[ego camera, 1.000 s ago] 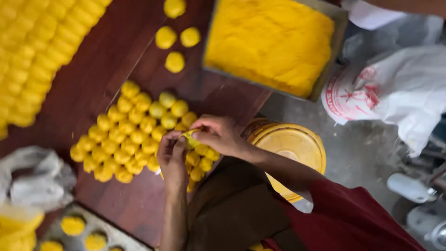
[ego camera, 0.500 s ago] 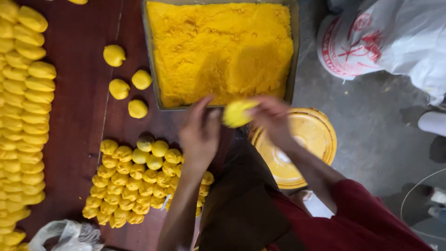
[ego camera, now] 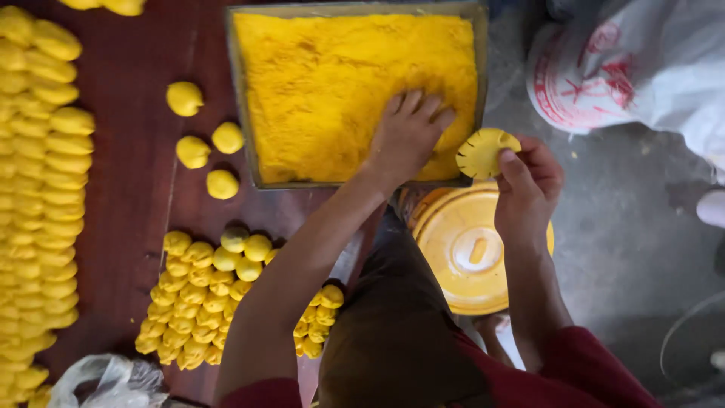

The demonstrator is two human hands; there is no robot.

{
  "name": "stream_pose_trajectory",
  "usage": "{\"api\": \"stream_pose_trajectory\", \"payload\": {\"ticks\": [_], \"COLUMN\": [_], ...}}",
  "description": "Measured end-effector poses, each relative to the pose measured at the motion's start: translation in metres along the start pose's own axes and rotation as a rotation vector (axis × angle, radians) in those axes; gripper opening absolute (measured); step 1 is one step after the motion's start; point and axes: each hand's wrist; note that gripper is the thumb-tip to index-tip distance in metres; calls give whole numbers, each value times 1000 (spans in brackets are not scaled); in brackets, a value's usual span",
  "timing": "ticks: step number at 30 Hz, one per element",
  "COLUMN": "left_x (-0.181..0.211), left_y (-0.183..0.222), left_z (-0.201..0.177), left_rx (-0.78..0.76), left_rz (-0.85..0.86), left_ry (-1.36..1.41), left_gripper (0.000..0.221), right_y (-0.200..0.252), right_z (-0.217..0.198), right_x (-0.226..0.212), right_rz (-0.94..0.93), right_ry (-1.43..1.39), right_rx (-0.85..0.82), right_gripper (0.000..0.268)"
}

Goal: Forming yellow dough into flower shapes using a scoring tool and placing them on a baking tray.

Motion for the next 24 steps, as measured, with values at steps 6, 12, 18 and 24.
{"api": "stream_pose_trajectory", "payload": {"ticks": [6,12,18,24], "left_x": [-31,-49,-13,-3], "left_y": [17,30,45,27], "left_z": [-24,-81,-72,-52], "left_rx": [-162,17,-249,-291], "left_rz": [-131,-567,-376,-325], "left_ry": [-74,840,18,84], "left_gripper": [30,43,104,111], "right_y": [1,0,-11,-16], "right_z": [-14,10,6,18], "right_x": [-9,-3,6,-10], "right_rz": [-113,3,-114,-138], "right_ry": [262,190,227,253], "right_rx": [-92,-136,-200,-127], "right_gripper": [8,15,16,15]}}
Point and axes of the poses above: each hand's wrist, its own y-axis away from the middle knuckle, its own z-axis out of the palm, x = y × z, and after that the axes turned 9 degrees about -y, right-handed
